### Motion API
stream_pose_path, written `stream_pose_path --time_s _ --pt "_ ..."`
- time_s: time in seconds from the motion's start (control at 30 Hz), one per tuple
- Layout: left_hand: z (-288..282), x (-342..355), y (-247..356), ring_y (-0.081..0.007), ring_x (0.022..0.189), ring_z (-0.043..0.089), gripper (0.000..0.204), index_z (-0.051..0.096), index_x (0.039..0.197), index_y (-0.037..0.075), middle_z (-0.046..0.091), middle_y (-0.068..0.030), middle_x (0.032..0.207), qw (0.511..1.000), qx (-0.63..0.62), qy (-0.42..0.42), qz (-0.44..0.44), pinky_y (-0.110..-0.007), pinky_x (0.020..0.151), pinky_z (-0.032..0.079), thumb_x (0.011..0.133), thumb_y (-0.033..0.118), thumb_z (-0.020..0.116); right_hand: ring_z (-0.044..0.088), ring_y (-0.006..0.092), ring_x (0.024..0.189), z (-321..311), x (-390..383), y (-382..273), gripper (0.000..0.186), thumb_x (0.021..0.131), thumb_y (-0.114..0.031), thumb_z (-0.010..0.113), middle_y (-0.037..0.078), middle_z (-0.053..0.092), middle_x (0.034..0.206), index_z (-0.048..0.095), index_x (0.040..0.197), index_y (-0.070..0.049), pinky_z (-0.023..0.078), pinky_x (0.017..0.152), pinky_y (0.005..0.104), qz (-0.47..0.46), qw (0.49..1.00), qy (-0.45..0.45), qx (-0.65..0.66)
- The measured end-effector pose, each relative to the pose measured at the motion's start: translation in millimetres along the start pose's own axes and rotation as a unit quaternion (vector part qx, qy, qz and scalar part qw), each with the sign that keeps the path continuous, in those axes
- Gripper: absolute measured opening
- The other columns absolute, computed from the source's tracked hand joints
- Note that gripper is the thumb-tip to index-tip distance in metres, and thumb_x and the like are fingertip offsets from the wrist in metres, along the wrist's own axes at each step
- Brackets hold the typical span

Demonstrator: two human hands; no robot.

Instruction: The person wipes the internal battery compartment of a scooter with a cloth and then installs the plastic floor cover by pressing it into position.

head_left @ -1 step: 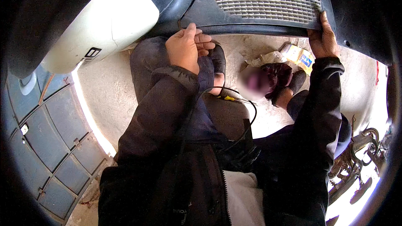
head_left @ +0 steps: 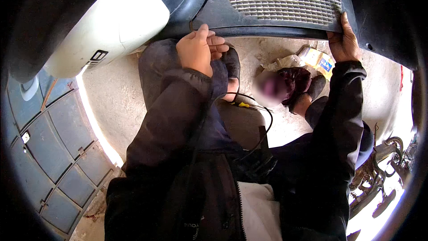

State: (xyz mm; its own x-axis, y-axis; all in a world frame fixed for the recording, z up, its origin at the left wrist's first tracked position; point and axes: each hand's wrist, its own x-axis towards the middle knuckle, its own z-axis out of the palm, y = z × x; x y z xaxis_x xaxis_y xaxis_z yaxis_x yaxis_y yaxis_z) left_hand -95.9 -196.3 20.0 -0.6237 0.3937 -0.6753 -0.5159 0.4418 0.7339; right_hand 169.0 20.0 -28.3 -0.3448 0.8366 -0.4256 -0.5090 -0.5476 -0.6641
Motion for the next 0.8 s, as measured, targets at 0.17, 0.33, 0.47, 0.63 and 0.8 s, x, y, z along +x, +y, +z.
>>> stream_pose_path --time_s 0.17,0.33,0.47,0.63,0.8 --pt "1 1 1 -0.0201 0.058 0.061 0.030 0.056 0.086 0.004 0.061 -0.0071 0.069 0.999 0.013 0.018 -0.024 -0.028 0.051 0.044 0.091 0.033 0.052 0.058 0.0196 0.098 3 5 1 0.029 0.090 -0.021 0.057 0.012 0.059 0.110 0.055 0.110 0.000 0.050 0.089 0.0327 0.009 0.999 0.025 -0.029" --pt "3 0 1 -0.0205 0.054 0.060 0.034 0.055 0.080 0.001 0.060 -0.0086 0.065 0.999 0.024 0.015 -0.022 -0.030 0.048 0.043 0.092 0.033 0.049 0.058 0.0179 0.095 6 -1 -3 0.032 0.087 -0.024 0.062 0.008 0.061 0.104 0.058 0.109 -0.002 0.051 0.081 0.0319 0.029 0.999 0.030 -0.025" --pt "-2 7 3 -0.0224 0.057 0.062 0.037 0.055 0.086 0.001 0.059 -0.0083 0.066 0.998 0.033 0.001 -0.054 -0.031 0.047 0.043 0.091 0.037 0.051 0.059 0.0201 0.091 19 -6 -4 0.030 0.086 -0.022 0.063 0.011 0.060 0.106 0.059 0.106 0.000 0.054 0.075 0.0347 0.045 0.997 0.054 -0.032" --pt "-5 2 7 -0.0233 0.061 0.062 0.036 0.055 0.085 0.002 0.057 -0.0066 0.065 0.998 0.043 0.005 -0.047 -0.030 0.046 0.043 0.090 0.038 0.054 0.060 0.0220 0.087 26 -5 -5 0.035 0.081 -0.022 0.070 0.010 0.062 0.098 0.059 0.106 0.000 0.051 0.076 0.0364 -0.016 0.987 0.152 -0.050" --pt "-4 5 7 -0.0233 0.061 0.063 0.035 0.054 0.084 0.003 0.057 -0.0064 0.065 0.997 0.062 0.008 -0.045 -0.029 0.047 0.043 0.090 0.038 0.054 0.058 0.0207 0.094 22 -1 -11 0.042 0.080 -0.025 0.070 0.011 0.062 0.107 0.060 0.111 0.002 0.047 0.084 0.0331 -0.163 0.946 0.230 -0.161"
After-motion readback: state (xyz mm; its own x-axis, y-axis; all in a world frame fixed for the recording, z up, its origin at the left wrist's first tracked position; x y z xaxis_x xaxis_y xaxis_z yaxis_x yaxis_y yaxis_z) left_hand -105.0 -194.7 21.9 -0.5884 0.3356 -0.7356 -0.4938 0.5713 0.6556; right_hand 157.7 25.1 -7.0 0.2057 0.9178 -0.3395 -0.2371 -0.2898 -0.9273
